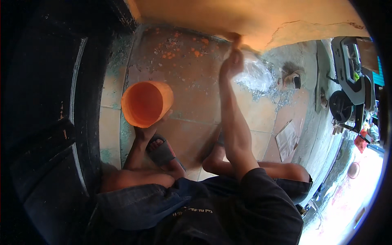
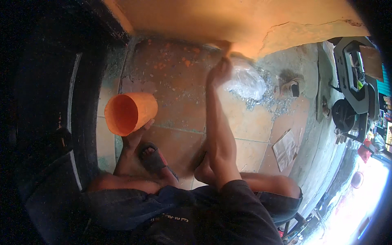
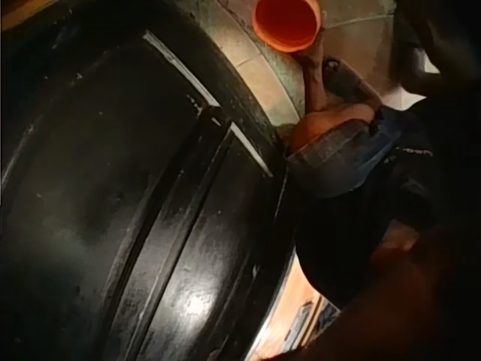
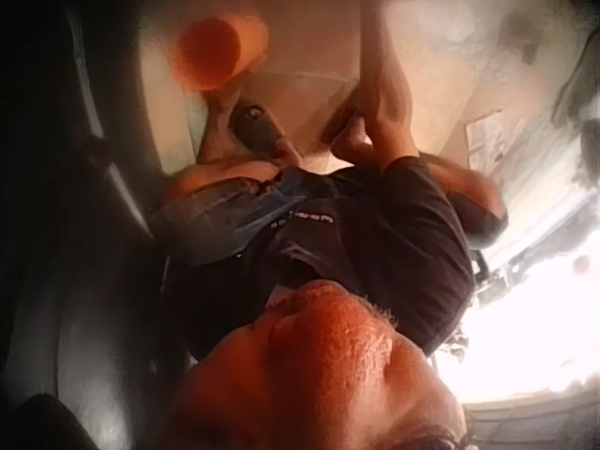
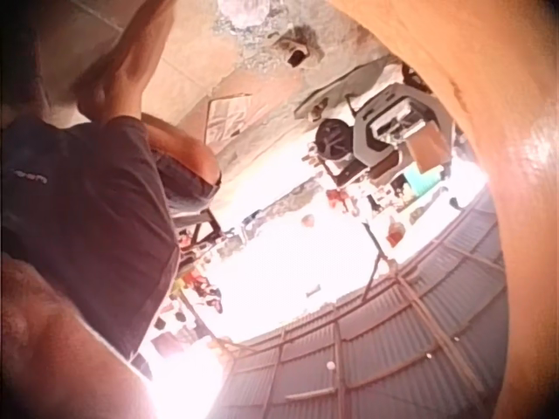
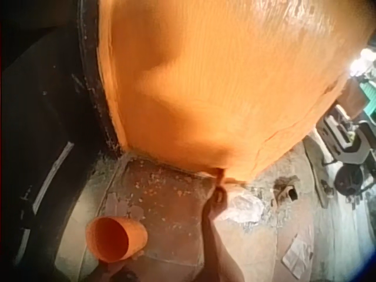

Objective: The person paints a wall with orange paint using a brush, dipping the brush into a plastic container of paint held in the other hand.

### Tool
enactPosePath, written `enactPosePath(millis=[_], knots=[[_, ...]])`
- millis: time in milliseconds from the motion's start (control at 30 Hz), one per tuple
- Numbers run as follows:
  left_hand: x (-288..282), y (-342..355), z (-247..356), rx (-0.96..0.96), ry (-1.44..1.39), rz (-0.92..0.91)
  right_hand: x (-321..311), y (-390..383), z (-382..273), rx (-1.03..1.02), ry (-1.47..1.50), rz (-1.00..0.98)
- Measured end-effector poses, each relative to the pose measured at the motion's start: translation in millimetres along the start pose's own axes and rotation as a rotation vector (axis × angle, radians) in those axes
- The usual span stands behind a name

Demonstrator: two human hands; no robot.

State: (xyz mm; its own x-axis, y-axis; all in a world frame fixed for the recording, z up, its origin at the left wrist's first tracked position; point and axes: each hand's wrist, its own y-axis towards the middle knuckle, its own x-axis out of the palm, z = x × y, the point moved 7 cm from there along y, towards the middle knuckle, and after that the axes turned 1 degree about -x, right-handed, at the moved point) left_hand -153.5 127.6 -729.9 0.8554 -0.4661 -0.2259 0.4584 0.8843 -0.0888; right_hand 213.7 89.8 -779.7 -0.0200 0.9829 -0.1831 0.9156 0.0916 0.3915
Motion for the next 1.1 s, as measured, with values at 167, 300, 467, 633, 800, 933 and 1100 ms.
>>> enactPosePath(millis=[167,300,467,633,800,933,1100], knots=[[-2,2,19,0.069,-0.122,0.032,92,-57,-73,-0.053,0.151,-0.239],[-6,4,10,-0.008,-0.099,0.034,108,-66,-89,-0.079,0.204,-0.474],[-20,-1,12,0.088,-0.128,0.191,44,-20,-39,-0.290,-0.061,-0.328],[-18,-9,-4,-0.050,-0.027,0.025,24,-24,-20,-0.059,0.119,-0.029],[-6,-3,14,0.077,-0.174,0.138,95,-37,-44,0.064,0.205,-0.118],[-27,1,-10,-0.004,-0.343,0.191,116,-77,-115,0.050,0.328,-0.540],[-35,18,-11,0.102,0.072,0.294,90,-22,-151,0.153,0.458,-0.855]])
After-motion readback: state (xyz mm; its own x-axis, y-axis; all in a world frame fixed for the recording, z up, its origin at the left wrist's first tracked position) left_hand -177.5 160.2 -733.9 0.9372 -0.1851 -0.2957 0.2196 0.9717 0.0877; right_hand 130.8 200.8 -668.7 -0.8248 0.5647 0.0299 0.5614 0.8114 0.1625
